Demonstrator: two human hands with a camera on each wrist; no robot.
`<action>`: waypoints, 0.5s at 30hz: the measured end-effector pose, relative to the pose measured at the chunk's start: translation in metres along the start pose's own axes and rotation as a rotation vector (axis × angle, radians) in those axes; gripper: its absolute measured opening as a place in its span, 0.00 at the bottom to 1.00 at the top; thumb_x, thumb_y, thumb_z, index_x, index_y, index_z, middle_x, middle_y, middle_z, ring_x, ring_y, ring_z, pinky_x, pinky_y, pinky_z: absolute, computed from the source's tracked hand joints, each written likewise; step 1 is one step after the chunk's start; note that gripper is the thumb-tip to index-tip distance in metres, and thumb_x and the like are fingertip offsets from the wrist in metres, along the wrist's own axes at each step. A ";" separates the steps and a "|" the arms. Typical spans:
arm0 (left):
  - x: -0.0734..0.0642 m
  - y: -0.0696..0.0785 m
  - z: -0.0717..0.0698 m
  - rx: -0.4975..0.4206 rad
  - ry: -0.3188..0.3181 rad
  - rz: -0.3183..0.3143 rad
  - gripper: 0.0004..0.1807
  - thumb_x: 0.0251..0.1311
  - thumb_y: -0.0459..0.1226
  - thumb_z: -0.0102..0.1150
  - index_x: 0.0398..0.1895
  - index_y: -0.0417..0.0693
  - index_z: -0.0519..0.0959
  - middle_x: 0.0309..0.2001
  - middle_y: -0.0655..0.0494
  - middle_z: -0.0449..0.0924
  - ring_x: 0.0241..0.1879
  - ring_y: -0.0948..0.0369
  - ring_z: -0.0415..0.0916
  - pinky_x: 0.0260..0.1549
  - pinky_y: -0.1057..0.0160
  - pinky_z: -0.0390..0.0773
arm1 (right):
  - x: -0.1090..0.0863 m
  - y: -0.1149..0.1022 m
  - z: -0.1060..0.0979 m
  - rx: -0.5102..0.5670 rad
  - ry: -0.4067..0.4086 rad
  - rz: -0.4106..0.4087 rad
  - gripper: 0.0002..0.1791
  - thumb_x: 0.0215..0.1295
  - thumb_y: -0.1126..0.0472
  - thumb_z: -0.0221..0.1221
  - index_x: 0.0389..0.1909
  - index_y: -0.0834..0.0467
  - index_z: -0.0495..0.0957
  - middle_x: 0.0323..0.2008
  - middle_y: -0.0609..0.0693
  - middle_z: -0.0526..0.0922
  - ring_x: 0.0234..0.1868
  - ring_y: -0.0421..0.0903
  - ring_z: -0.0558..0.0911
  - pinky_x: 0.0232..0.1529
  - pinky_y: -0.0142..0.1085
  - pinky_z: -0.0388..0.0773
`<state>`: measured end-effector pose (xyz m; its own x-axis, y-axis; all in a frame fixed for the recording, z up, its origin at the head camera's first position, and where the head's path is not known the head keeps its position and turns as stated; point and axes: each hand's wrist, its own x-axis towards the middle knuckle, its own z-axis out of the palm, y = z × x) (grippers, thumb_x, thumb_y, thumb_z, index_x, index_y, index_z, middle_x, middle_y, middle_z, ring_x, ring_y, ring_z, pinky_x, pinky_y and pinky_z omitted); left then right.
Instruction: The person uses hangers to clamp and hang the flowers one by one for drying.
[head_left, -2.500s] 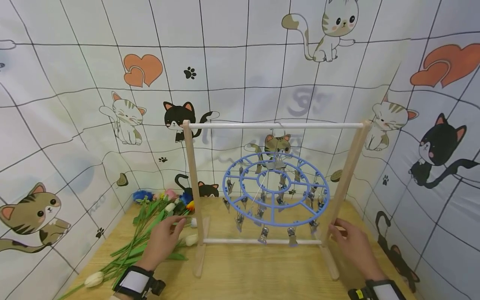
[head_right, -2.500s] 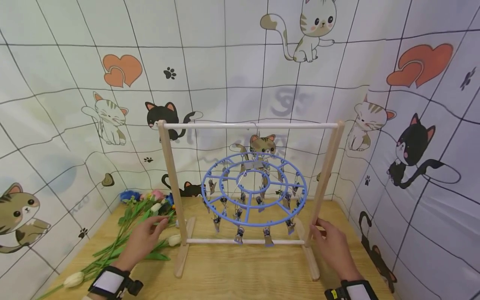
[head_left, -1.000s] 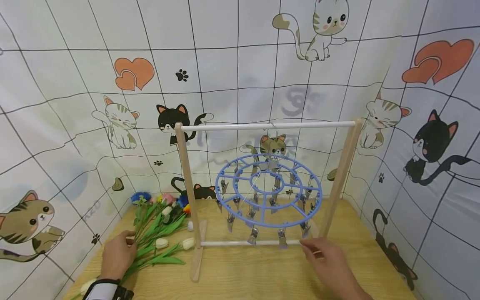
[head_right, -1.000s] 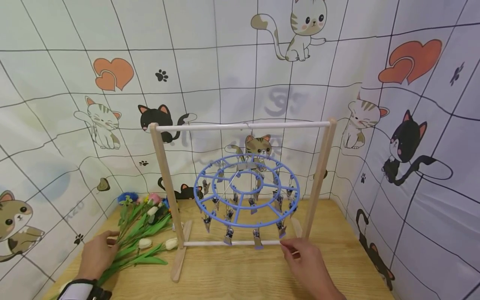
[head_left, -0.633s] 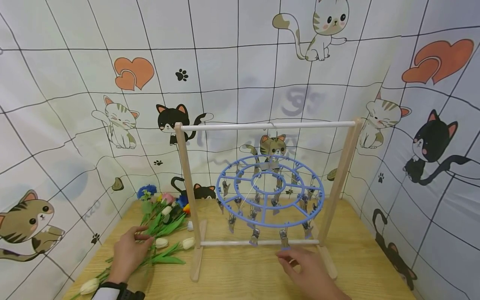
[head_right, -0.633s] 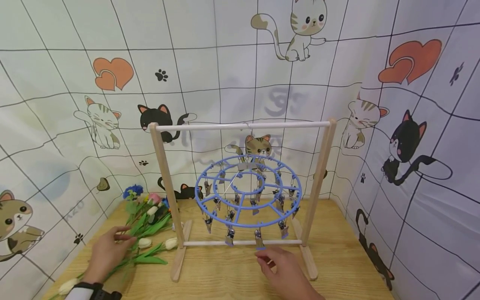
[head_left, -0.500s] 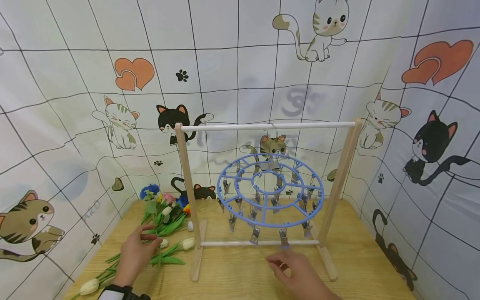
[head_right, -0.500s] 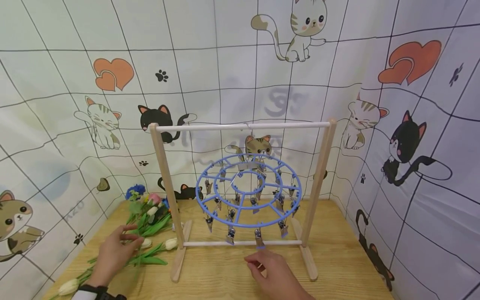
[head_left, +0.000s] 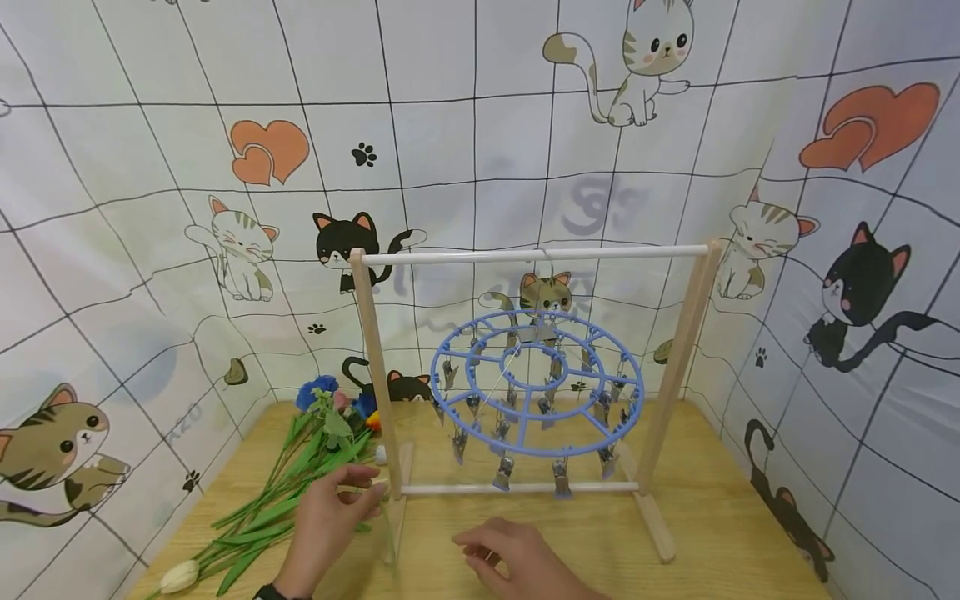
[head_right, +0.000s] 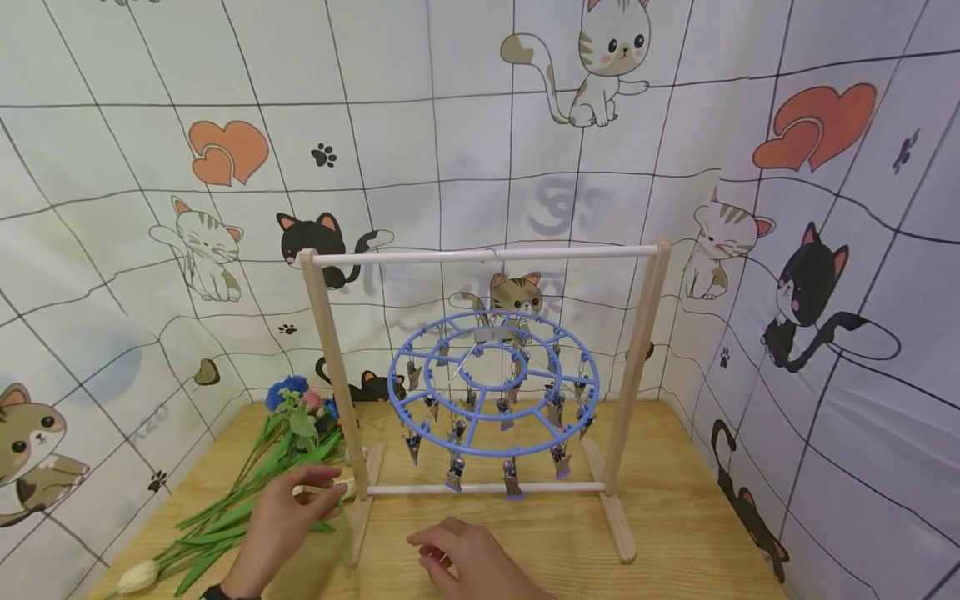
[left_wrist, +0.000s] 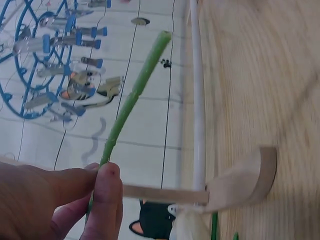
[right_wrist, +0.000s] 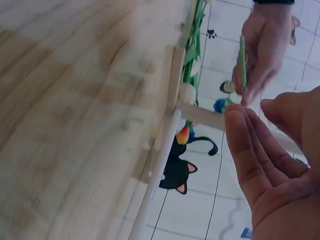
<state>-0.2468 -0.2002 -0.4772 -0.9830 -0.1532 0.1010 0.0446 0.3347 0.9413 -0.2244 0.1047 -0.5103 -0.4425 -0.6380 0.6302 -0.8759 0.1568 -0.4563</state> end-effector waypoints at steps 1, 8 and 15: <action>-0.001 0.000 0.004 -0.016 -0.007 0.006 0.16 0.58 0.39 0.73 0.48 0.45 0.82 0.43 0.46 0.79 0.34 0.55 0.84 0.33 0.55 0.85 | 0.002 0.000 0.004 0.004 -0.018 -0.013 0.23 0.69 0.72 0.61 0.62 0.53 0.75 0.41 0.45 0.80 0.40 0.32 0.81 0.37 0.18 0.76; -0.012 0.006 0.026 -0.034 -0.097 0.013 0.19 0.59 0.46 0.71 0.50 0.49 0.81 0.43 0.47 0.79 0.35 0.54 0.83 0.38 0.53 0.85 | 0.012 0.000 0.023 0.030 -0.054 -0.113 0.30 0.64 0.76 0.62 0.65 0.54 0.73 0.60 0.52 0.71 0.50 0.40 0.80 0.48 0.24 0.77; -0.019 0.012 0.038 -0.036 -0.118 0.046 0.20 0.58 0.48 0.73 0.47 0.47 0.81 0.38 0.47 0.81 0.32 0.55 0.84 0.35 0.54 0.85 | 0.014 0.002 0.027 -0.003 0.059 -0.241 0.22 0.64 0.73 0.65 0.57 0.55 0.80 0.57 0.56 0.74 0.52 0.45 0.81 0.52 0.28 0.78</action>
<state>-0.2343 -0.1579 -0.4803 -0.9938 -0.0278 0.1077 0.0942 0.3049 0.9477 -0.2275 0.0759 -0.5197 -0.2306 -0.6124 0.7561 -0.9582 0.0076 -0.2861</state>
